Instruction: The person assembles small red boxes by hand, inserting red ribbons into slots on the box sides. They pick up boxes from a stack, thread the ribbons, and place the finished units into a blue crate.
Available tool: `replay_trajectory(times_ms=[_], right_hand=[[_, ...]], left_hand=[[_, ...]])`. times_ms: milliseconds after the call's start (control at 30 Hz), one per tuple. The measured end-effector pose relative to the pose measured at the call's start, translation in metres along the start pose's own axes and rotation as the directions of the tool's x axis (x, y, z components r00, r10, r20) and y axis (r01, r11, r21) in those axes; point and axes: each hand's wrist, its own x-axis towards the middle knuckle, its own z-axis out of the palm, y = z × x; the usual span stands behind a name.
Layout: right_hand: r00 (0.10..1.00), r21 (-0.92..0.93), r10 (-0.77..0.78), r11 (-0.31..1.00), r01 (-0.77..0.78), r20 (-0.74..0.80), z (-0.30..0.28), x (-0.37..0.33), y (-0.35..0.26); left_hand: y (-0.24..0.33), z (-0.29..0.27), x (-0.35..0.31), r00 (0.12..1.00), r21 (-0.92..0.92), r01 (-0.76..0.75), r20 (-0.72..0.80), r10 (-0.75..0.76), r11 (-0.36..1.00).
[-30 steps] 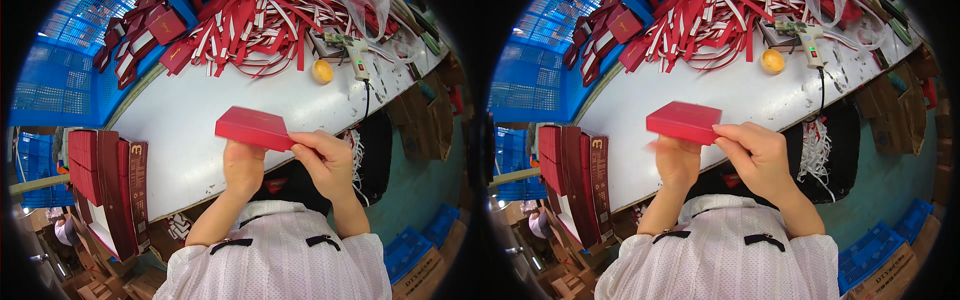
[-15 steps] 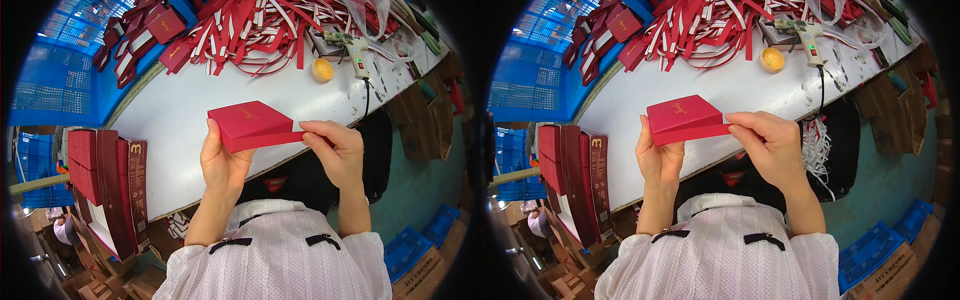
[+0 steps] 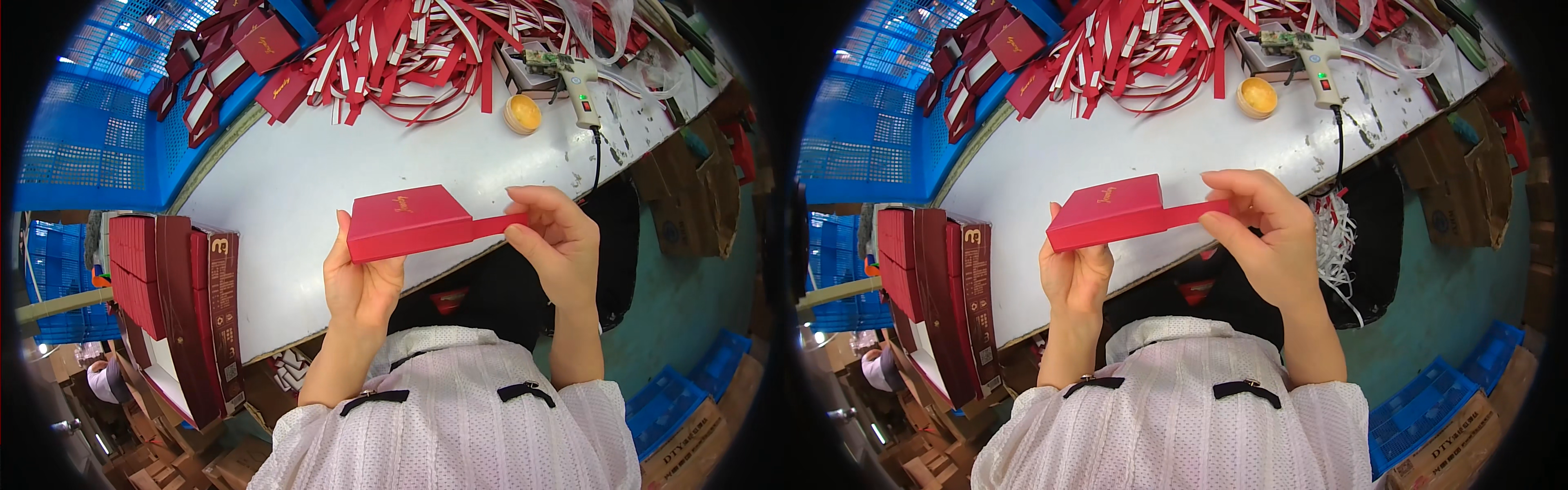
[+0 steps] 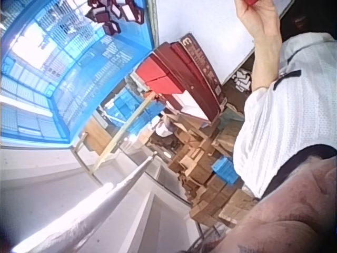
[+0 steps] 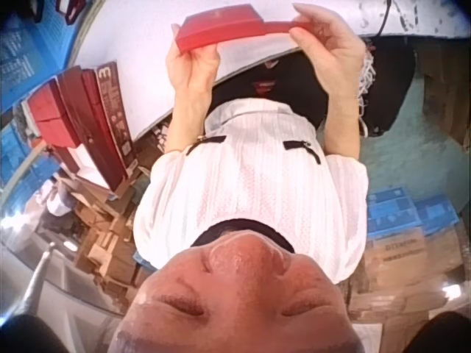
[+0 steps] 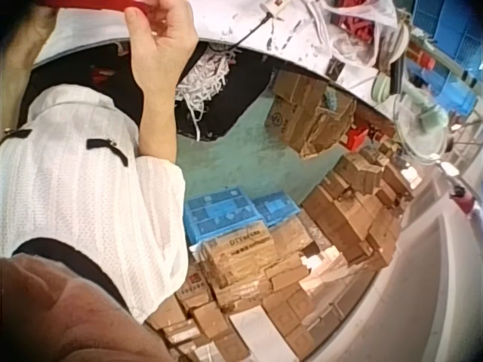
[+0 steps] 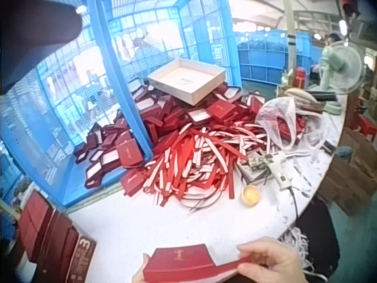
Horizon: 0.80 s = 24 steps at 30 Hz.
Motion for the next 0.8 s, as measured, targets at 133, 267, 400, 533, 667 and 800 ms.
replay_trajectory(times_ms=[133,267,400,533,667,800], right_hand=[[0.996,-0.003,-0.094,0.996,0.094,0.0,0.005,-0.002,0.003],[0.926,-0.245,-0.341,0.895,0.372,0.159,0.02,0.0,0.0],[0.892,-0.314,-0.393,0.838,0.447,0.221,0.025,-0.005,0.001],[0.92,-0.402,-0.384,0.834,0.379,0.072,0.025,-0.003,-0.006],[0.968,-0.072,-0.209,0.977,0.201,-0.135,0.017,0.004,0.011],[0.979,0.298,0.121,0.94,-0.166,0.165,0.033,-0.009,0.015]], left_hand=[[-0.002,-0.005,0.002,0.991,0.066,0.108,-0.092,-0.101,0.992],[-0.005,-0.022,0.012,0.971,0.185,0.237,-0.061,-0.23,0.954],[-0.007,-0.029,0.012,0.968,0.199,0.247,-0.09,-0.234,0.948],[-0.008,-0.031,0.008,0.969,0.231,0.245,-0.027,-0.245,0.942],[-0.009,-0.046,0.001,0.972,0.145,0.222,0.047,-0.231,0.964],[-0.003,-0.044,0.002,0.98,0.122,0.18,0.061,-0.189,0.976]])
